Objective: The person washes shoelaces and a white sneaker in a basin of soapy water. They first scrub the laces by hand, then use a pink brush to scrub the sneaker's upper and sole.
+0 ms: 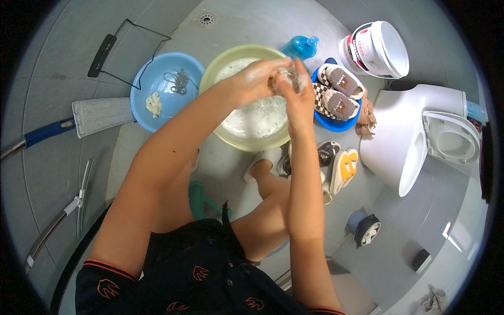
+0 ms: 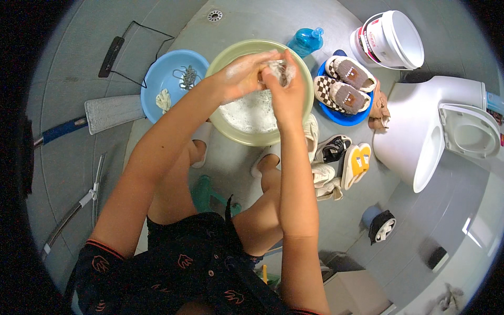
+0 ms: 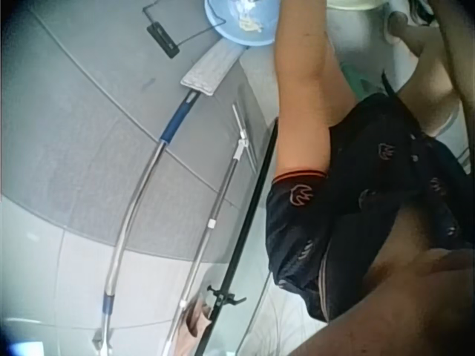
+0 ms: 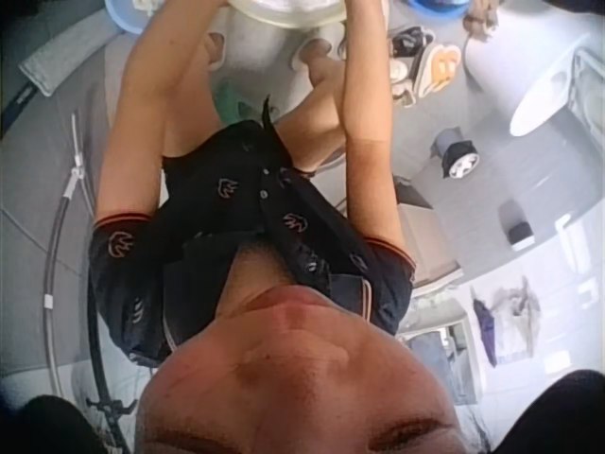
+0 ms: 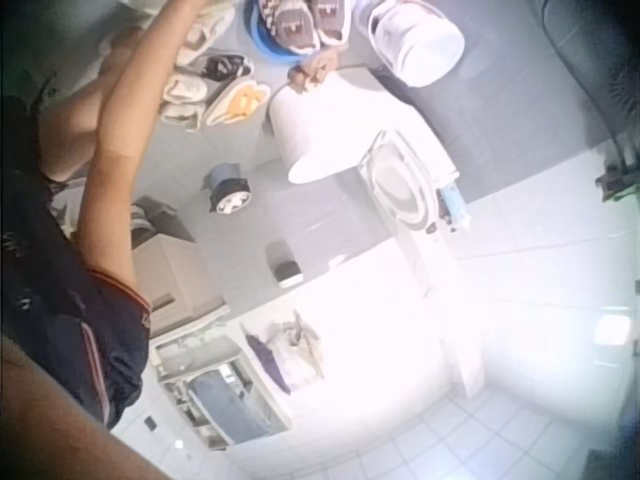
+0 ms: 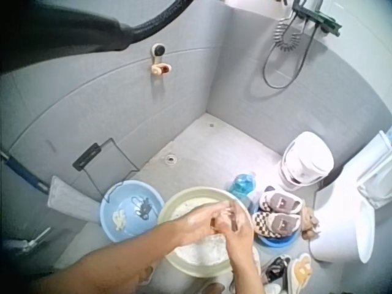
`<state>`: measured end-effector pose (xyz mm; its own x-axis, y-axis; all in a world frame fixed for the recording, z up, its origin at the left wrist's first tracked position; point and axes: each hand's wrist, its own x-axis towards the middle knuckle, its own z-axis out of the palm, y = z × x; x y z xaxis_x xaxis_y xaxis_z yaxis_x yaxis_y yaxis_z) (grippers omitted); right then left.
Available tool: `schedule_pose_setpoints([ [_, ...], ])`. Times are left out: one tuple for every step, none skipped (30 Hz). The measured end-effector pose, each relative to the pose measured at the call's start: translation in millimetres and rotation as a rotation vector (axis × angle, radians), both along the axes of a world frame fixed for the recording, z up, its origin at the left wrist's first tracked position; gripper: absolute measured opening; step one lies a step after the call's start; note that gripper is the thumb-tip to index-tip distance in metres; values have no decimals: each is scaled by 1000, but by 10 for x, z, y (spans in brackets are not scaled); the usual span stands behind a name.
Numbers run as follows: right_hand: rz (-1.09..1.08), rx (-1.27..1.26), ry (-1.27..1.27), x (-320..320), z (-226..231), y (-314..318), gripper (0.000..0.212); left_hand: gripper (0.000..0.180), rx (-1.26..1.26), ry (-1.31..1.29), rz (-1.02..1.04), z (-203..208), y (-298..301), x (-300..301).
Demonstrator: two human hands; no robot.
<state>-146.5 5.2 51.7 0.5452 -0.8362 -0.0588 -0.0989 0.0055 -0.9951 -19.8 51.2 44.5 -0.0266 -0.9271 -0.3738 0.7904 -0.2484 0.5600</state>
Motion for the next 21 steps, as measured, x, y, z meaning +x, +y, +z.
schedule_pose_setpoints([
  [48, -38, 24, 3, -27, 6, 50, 33, -30, 10, -43, -17, -2, 6],
  [56, -110, 91, 11, -48, 6, 48, 34, 14, -60, -9, -21, 15, 17],
  [64, -182, 157, 8, -61, -11, 45, 36, 57, -129, 25, -21, 38, 21],
  [72, -254, 223, -2, -75, -37, 42, 37, 101, -199, 58, -21, 61, 23],
  [76, -329, 291, -26, -82, -70, 40, 39, 141, -266, 89, -15, 70, 22],
  [25, -180, 133, -36, -152, -120, 33, 40, 141, -261, 86, -40, 68, 38],
  [-29, -11, 18, -70, -179, -145, 32, 41, 140, -256, 83, -95, 60, 64],
  [-79, 157, -100, -62, -156, -156, 31, 41, 139, -255, 84, -117, 53, 96],
  [-128, 327, -217, -49, -134, -157, 30, 41, 170, -287, 46, -136, 43, 108],
  [-163, 406, -253, -35, -104, -158, 28, 40, 200, -319, 7, -150, 25, 111],
  [-192, 487, -311, -25, -96, -157, 25, 40, 232, -350, -36, -146, 12, 99],
  [-220, 567, -370, -14, -91, -157, 23, 40, 198, -234, -57, -139, 2, 77],
  [-248, 648, -429, -5, -89, -159, 23, 42, 164, -119, -79, -128, -6, 40],
  [-262, 780, -526, -20, -97, -165, 28, 43, 128, -2, -104, -107, -18, -21],
  [-227, 811, -573, 28, -29, -118, 30, 46, 114, 97, -56, -12, -14, -80],
  [-192, 841, -619, 86, 47, -54, 32, 49, 100, 197, -9, 98, -15, -145],
  [-158, 870, -665, 123, 102, -5, 34, 52, 84, 297, 37, 165, -13, -179],
  [-127, 854, -684, 128, 102, 11, 37, 57, 23, 333, 52, 109, -20, -174],
  [-128, 814, -688, 139, 121, 27, 38, 58, 9, 385, 93, 106, -17, -166],
  [-131, 775, -692, 150, 151, 34, 40, 59, -3, 436, 133, 114, -20, -161],
  [-134, 736, -695, 154, 164, 35, 41, 61, -15, 488, 173, 125, -18, -156],
])
